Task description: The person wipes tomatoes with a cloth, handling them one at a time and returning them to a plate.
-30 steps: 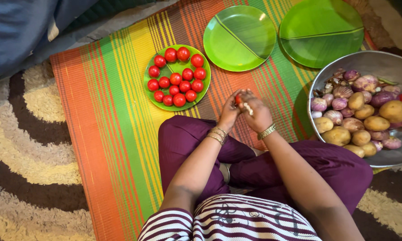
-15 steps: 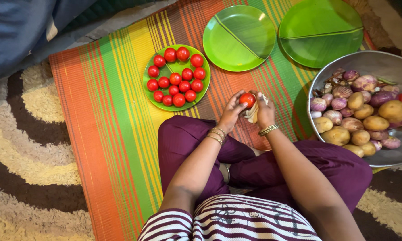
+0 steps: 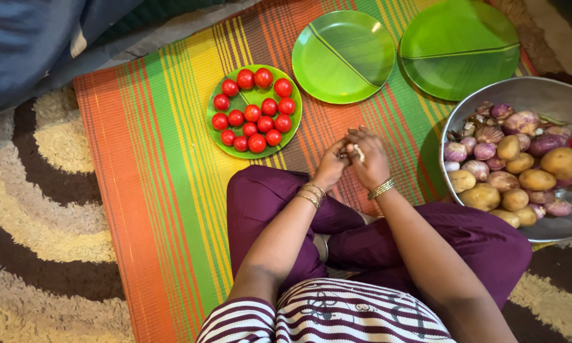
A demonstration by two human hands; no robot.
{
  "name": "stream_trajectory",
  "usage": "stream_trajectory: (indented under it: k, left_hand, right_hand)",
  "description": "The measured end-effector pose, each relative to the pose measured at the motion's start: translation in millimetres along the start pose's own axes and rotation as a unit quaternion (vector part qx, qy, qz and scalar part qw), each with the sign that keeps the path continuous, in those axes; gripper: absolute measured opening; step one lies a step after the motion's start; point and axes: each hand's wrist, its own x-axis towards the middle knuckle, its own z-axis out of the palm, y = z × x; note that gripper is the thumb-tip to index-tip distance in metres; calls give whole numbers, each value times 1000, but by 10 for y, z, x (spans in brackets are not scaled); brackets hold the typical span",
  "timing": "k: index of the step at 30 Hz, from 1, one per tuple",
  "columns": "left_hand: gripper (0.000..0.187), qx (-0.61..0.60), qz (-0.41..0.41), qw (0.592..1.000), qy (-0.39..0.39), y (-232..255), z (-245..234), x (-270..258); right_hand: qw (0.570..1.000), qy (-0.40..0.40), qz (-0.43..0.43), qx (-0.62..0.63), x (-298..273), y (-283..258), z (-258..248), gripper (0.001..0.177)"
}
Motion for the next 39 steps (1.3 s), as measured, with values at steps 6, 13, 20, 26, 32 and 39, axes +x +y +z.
stream_trajectory:
  k: [6,13,20,26,32,39]
  left_hand:
    - [64,-63,-55,996,-26,376,168,-130]
    - [60,-10,-79,996,-34,563,243,-273]
    - [50,-31,-85,993,-72,323,54,-319]
    - [45,172,13,983,-66,475,240,-615]
    - [54,545,282,789,-35,917,542,-1200]
    - [65,548,244,799,-37,1171,728,-1702]
  right_hand:
    - [947,46,156,276,-69,340,199,30]
    - [699,29,356,620,-127,369,130,40]
    - [670,-63,410,615,-291,208,-93,44]
    - [733,-22,439,519,-582,453,100,35]
    - [762,140,398,490,-761,512,213,31]
    - [762,197,398,472,-807,-127,-137,21]
